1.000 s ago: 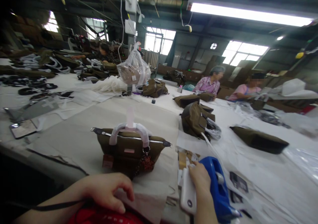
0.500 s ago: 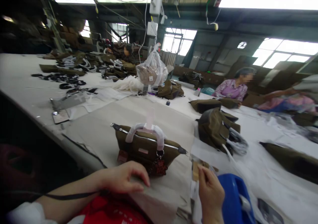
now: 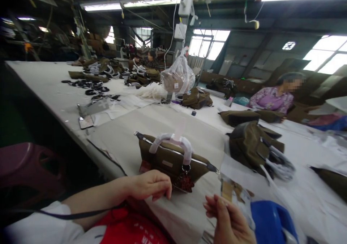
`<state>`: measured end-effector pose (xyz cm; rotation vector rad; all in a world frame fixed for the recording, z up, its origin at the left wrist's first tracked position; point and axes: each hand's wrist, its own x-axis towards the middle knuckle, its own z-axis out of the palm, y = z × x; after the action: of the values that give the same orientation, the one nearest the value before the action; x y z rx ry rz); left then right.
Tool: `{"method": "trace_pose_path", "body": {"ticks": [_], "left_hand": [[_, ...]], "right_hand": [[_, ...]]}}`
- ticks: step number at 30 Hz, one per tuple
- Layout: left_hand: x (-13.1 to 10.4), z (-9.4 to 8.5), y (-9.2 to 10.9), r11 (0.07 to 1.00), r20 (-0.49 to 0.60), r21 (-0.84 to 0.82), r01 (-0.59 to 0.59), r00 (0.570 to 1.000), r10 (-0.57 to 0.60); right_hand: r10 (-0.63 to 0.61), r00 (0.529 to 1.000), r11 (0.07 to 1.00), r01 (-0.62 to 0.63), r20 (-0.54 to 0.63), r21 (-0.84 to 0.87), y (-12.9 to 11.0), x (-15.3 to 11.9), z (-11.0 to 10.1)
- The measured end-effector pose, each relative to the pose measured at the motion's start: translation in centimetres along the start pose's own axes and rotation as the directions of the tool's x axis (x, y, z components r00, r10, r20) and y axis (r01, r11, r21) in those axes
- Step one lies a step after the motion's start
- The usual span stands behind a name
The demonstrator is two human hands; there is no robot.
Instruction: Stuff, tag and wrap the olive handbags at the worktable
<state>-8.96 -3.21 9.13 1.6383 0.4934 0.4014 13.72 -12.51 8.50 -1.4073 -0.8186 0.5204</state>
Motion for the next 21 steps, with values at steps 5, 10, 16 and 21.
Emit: {"method": "trace_pose_path", "body": {"ticks": [5,10,16,21], "left_hand": [[-0.1,-0.4,0.1,0.956,-0.042,0.277,0.100,0.995,-0.092],[0.3,0.5,0.1,0.929,0.030,0.363,0.066,0.996,-0.082],[0.3,0.9,0.2,0.944,-0.026,0.325,0.062,0.998,-0.057],[1.2,0.8,0.4,0.889,-0.445,0.456,0.041,0.875,0.188]], "right_hand": [[-0.306,0.950,0.898,0.309,0.060,-0.313,-1.0,-0.4,-0.8],[-0.567,0.547,0.447,0.832,0.616,-0.327,-0.4,-1.9,1.4],[-0.442,0.561,0.478,0.808,0.700,-0.345,1.6,-1.2,2.2],[-0.436,0.758,0.633,0.641,0.485,-0.434,2.5,0.9,0.8]]}}
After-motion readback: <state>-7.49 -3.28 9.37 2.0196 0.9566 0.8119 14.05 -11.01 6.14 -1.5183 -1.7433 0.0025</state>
